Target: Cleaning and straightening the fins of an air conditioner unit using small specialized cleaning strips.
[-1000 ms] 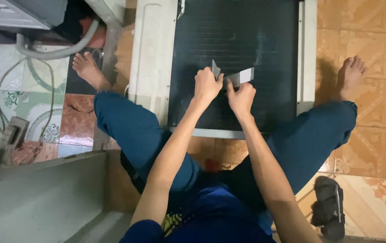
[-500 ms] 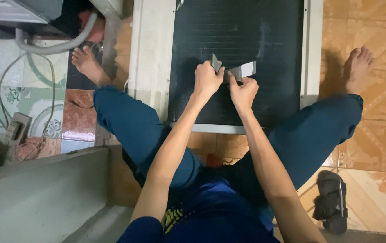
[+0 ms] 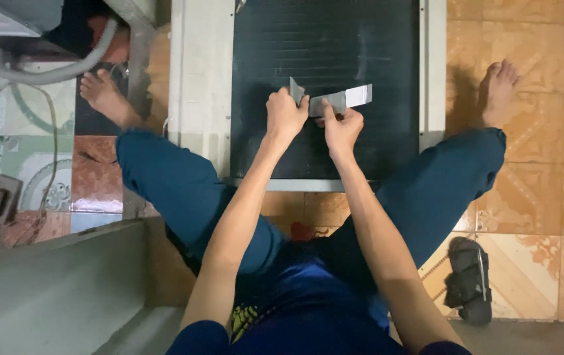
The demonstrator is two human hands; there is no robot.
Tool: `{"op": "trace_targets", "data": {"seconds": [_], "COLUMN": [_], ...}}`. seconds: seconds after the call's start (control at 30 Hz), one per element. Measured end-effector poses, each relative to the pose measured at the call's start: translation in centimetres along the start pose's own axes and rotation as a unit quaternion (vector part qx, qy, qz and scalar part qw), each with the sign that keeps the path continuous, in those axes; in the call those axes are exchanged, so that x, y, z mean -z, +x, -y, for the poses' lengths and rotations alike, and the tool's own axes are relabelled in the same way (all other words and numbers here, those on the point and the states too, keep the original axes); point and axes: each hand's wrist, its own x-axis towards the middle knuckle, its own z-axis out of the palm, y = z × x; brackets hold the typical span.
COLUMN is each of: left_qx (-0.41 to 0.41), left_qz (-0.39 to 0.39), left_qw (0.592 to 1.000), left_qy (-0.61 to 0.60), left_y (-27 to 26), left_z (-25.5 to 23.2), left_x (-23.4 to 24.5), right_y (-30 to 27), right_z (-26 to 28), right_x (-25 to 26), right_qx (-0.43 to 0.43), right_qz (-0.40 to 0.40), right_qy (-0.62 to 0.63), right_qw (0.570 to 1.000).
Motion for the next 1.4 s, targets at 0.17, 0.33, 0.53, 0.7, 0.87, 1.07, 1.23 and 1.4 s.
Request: {"op": "trace_targets", "data": {"seconds": [0.17, 0.33, 0.53, 0.7, 0.87, 1.07, 1.23, 1.4], "left_qx": [0.008, -0.005, -0.006, 0.015, -0.004, 0.011, -0.06, -0.118], "left_qz": [0.011, 0.027, 0.022, -0.003, -0.062, -0.096, -0.12, -0.14], "left_qw": [0.999, 0.999, 0.997, 0.999, 0.994, 0.991, 0.983, 0.974], "left_qy": [0.042, 0.03, 0.077, 0.048, -0.085, -0.088, -0.128, -0.13], "left_y": [-0.7, -1.6, -1.7, -3.7, -4.6, -4.9, -5.9, -6.1], "left_z": [0.6, -0.2, -0.8, -0.5, -1.7, -1.7, -2.6, -1.8], "left_x": [-0.5, 0.1, 0.7, 2.2, 3.5, 2.3, 3.4, 3.8], "right_y": [0.3, 0.0, 1.1, 0.2, -0.3, 0.3, 1.1, 0.9], "right_z": [-0.7, -1.2, -3.1, -2.7, -1.9, -3.7, -4.6, -4.8], "right_x": [0.3, 0.0, -0.7, -0.1, 0.0, 0.2, 0.5, 0.8], "right_qx": [-0.028, -0.025, 0.04, -0.007, -0.003, -0.093, -0.104, -0.09], "right_qz": [-0.028, -0.019, -0.025, -0.014, -0.019, -0.04, -0.028, -0.043], "right_qy": [0.037, 0.042, 0.025, 0.065, 0.098, 0.157, 0.184, 0.217], "right_qw": [0.999, 0.999, 0.999, 0.998, 0.995, 0.982, 0.977, 0.971]}}
